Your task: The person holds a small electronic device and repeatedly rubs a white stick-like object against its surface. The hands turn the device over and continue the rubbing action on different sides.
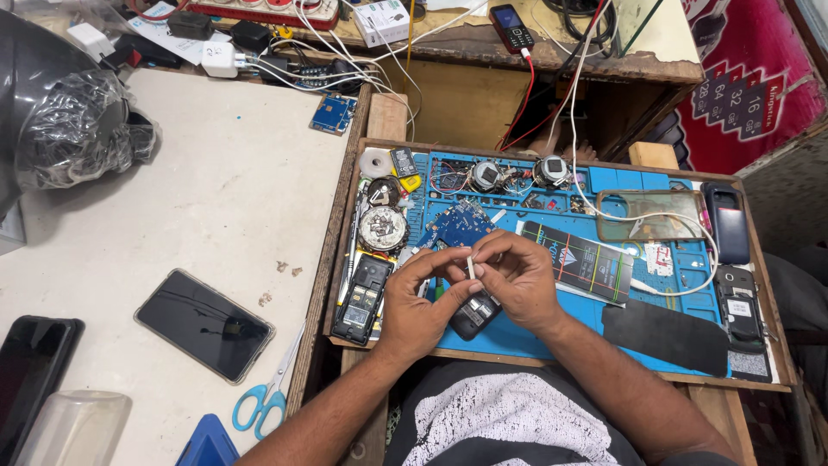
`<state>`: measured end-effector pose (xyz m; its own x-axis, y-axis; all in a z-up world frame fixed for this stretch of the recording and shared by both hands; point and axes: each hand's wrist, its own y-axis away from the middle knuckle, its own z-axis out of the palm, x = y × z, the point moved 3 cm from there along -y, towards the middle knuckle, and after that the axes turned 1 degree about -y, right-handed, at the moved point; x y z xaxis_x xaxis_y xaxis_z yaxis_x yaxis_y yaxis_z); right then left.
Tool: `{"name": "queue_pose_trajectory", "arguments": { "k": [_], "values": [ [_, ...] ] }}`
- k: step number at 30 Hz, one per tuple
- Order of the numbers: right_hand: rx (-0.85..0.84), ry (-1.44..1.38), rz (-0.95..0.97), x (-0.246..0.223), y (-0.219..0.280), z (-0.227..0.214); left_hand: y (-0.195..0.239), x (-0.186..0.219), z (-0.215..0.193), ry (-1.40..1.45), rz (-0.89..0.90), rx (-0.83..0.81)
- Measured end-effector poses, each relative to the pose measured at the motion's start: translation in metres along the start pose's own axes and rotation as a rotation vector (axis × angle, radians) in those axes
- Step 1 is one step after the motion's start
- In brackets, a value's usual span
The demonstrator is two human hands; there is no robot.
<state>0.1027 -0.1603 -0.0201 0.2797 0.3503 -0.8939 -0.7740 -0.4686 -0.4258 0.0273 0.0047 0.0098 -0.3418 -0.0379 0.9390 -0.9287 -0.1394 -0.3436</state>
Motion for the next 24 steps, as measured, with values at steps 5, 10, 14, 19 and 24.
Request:
{"name": "queue_pose_trajectory", "arguments": {
  "k": [5, 10, 14, 19, 24],
  "values": [
    [0.005, 0.007, 0.000, 0.0001, 0.0002, -0.0004, -0.0004, -0.0005, -0.0005, -0.012, 0.001, -0.005],
    [0.007, 0.004, 0.001, 0.0004, 0.0003, -0.0003, -0.0006, -0.0003, -0.0003, -0.013, -0.004, -0.009],
    [0.007, 0.012, -0.001, 0.0011, 0.0005, -0.0005, -0.0004, -0.0009, -0.0008, -0.022, -0.003, -0.008],
    [0.010, 0.012, -0.006, 0.0015, 0.0009, -0.0010, -0.0005, -0.0016, -0.0006, -0.029, 0.007, -0.008],
    [0.005, 0.015, -0.007, 0.0016, 0.0009, -0.0008, -0.0003, -0.0010, -0.0008, -0.023, 0.001, -0.010]
  ]
}}
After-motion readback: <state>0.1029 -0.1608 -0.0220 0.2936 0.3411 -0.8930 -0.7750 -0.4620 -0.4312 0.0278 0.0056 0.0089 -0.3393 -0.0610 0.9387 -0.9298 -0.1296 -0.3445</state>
